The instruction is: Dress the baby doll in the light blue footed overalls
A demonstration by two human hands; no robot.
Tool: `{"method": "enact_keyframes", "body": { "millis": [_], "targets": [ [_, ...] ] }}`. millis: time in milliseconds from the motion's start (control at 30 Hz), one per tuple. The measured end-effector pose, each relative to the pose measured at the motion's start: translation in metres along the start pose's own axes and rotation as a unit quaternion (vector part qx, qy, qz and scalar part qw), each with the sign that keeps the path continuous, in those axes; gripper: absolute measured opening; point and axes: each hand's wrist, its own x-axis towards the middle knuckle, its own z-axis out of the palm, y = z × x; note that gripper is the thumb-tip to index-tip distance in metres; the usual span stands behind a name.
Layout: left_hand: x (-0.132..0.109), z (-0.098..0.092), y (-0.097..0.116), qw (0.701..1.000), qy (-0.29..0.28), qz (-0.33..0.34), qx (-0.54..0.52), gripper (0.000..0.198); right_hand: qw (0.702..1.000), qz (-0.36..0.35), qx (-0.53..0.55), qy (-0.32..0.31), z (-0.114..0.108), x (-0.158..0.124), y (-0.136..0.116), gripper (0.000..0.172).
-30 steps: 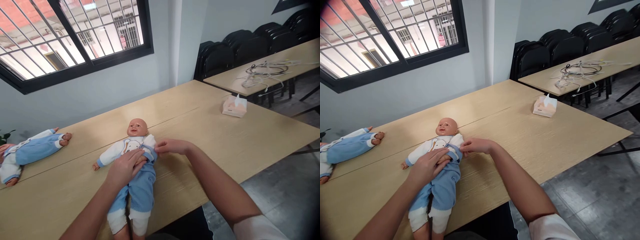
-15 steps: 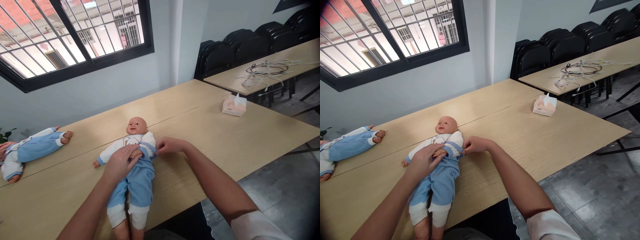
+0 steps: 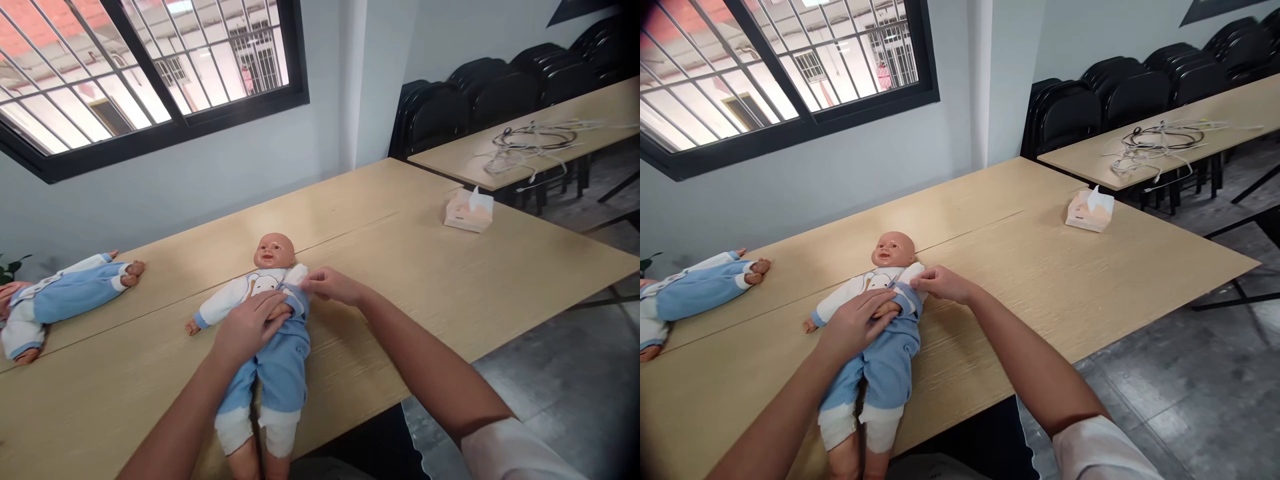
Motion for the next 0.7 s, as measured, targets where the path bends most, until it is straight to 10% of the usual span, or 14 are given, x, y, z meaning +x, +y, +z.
{"method": "enact_keyframes", "body": {
  "millis": [300, 700],
  "targets": [
    [-0.002, -0.007, -0.003, 0.996, -0.035, 0.076, 0.014, 0.034, 0.988, 0.049, 0.143, -0.031, -0.007, 0.004, 0.011, 0.052],
    [0.005, -0.065, 0.035, 0.973, -0.132, 0.183, 0.043, 0.026, 0.988, 0.043, 0.142, 0.051, -0.027, 0.026, 0.031, 0.049]
  ]
}}
